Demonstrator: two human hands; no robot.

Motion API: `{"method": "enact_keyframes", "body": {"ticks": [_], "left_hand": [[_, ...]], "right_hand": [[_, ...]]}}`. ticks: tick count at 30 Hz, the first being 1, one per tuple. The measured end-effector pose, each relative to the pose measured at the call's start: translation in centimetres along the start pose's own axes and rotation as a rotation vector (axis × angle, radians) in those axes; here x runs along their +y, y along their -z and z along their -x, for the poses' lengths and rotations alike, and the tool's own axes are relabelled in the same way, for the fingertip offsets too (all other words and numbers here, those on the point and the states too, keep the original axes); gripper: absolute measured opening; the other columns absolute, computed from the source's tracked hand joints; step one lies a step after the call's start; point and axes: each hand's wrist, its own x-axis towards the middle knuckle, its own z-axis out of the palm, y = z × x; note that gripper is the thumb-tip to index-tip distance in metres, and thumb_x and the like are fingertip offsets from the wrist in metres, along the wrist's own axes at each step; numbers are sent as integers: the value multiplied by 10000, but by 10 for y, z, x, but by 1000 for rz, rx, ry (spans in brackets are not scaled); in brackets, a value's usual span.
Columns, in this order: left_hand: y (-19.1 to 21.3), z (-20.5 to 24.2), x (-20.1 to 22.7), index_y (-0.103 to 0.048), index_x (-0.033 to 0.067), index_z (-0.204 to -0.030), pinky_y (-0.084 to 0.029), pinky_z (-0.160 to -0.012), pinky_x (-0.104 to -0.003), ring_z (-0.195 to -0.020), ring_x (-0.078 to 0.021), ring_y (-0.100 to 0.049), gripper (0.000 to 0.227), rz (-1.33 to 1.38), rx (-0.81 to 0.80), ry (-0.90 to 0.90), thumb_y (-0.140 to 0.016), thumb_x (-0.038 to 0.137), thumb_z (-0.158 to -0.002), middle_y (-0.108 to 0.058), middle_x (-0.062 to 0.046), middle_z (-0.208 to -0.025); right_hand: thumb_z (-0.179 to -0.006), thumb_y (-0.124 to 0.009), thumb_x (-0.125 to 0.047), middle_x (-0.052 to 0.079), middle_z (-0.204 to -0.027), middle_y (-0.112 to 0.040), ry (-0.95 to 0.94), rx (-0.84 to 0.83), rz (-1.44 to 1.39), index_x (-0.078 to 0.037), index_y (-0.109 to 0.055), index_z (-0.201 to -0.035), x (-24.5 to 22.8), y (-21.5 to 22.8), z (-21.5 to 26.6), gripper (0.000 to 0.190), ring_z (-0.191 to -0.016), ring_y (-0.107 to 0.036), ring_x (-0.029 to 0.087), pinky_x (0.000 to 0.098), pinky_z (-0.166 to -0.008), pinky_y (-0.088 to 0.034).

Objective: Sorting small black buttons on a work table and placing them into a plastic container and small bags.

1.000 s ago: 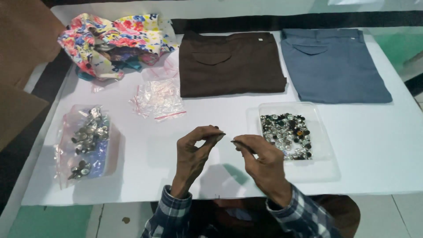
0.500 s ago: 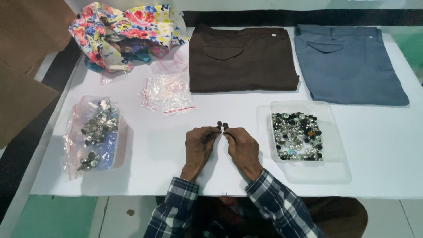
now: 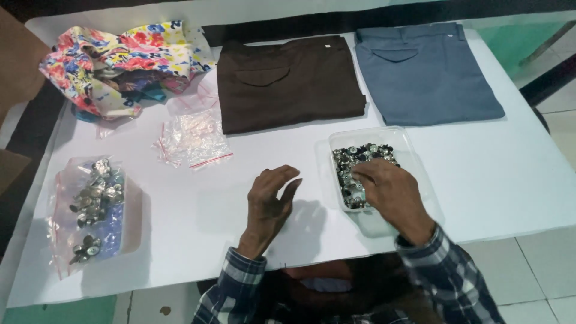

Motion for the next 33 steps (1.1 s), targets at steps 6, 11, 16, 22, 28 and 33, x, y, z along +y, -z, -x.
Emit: {"method": "enact_keyframes", "body": {"ticks": [6,11,16,22,28,33], "left_hand": [[-51,-22,24,-725,169,-1044,-507,-943,-356,-1069,-214,-689,114,-134,-239,-245,-692,146,-937,-735,-32,-1059],[-81,-20,1,-702,197,-1084,-478,-1000,-378,-1141,-193,-663,141,-166,-336,-241,-651,161,-957,-719,-4,-1113],[-75,-32,9,-710,165,-1080,-464,-999,-406,-1062,-208,-689,165,-161,-415,-175,-684,132,-921,-741,-25,-1050],[-96,-43,20,-706,224,-1084,-394,-1028,-447,-955,-152,-706,221,-204,-432,-186,-753,238,-869,-755,50,-978],[-104,-42,17,-715,208,-1102,-440,-1007,-386,-836,-144,-732,243,-59,-371,-140,-735,130,-872,-766,36,-864],[-106,-41,12,-714,184,-1077,-470,-975,-353,-775,-138,-736,195,-67,-357,-161,-684,101,-904,-757,33,-819]], "right_hand": [[-839,-639,-167,54,-1158,-757,130,-608,215,-183,-764,-1108,30,-23,-30,297,-1105,-697,325,463,-887,-598],[-856,-629,-157,37,-924,-785,132,-530,267,-197,-772,-981,60,-43,-39,195,-891,-757,282,417,-721,-619],[-920,-638,-148,156,-930,-789,-56,-543,13,-120,-767,-1090,59,1,-45,215,-903,-764,350,431,-767,-620],[-873,-703,-16,167,-810,-712,-311,-396,-714,17,-706,-1117,51,18,-40,246,-729,-698,233,344,-649,-606],[-889,-685,5,182,-804,-743,-436,-345,-1008,92,-727,-1046,50,15,-36,185,-688,-719,198,257,-593,-616],[-945,-629,-60,166,-868,-709,-431,-380,-825,33,-688,-1126,57,1,-39,212,-782,-673,192,284,-618,-611]]}}
